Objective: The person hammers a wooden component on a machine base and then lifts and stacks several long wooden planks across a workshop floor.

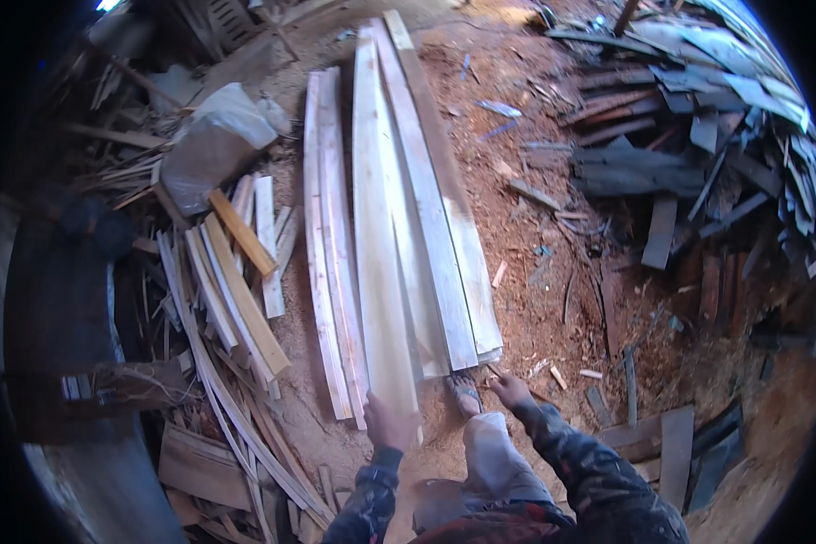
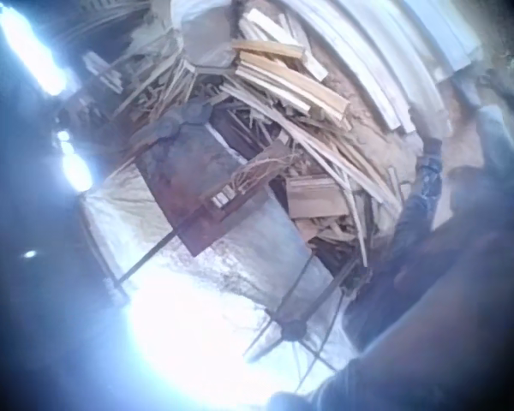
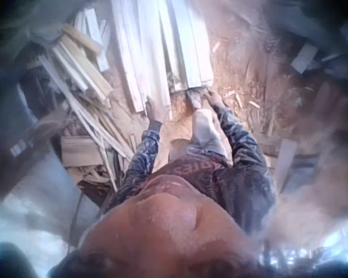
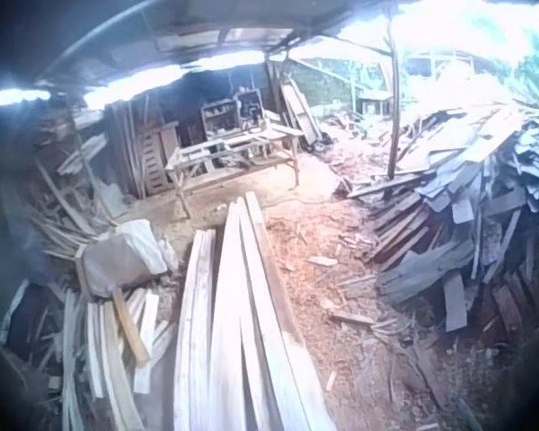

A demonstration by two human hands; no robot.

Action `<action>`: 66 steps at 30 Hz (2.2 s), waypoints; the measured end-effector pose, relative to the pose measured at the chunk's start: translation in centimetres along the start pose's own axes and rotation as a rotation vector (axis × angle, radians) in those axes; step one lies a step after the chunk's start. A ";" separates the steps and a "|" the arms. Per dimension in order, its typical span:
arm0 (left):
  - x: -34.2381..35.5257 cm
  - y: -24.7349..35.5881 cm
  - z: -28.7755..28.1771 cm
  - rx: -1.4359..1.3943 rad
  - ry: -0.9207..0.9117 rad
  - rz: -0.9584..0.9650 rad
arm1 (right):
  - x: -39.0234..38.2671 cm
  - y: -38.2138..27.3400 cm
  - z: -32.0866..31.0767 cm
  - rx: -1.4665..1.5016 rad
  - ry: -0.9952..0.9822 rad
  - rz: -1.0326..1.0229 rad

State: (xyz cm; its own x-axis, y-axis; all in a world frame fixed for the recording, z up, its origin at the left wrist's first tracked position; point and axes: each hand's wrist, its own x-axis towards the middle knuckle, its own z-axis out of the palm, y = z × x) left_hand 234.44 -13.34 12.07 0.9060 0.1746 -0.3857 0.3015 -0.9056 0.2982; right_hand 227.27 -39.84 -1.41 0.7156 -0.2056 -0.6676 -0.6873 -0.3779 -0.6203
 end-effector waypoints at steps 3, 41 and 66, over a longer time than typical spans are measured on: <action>-9.0 -4.9 -5.2 -0.016 -0.032 -0.003 | 4.5 -11.0 1.4 -0.229 0.256 -0.474; -67.0 -11.4 22.8 -2.394 1.455 -0.920 | -54.8 -13.2 27.5 -0.735 -1.982 -1.375; -64.9 -31.5 12.6 -2.343 2.453 0.041 | -17.5 -12.2 37.2 -2.141 -1.151 -0.610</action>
State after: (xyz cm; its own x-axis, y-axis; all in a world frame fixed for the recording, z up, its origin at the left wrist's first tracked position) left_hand 162.45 -0.96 16.71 -0.3728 0.8249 -0.4250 -0.9257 -0.2990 0.2315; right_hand 218.53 1.96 2.54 -0.1013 0.2668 -0.9584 0.9396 -0.2908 -0.1803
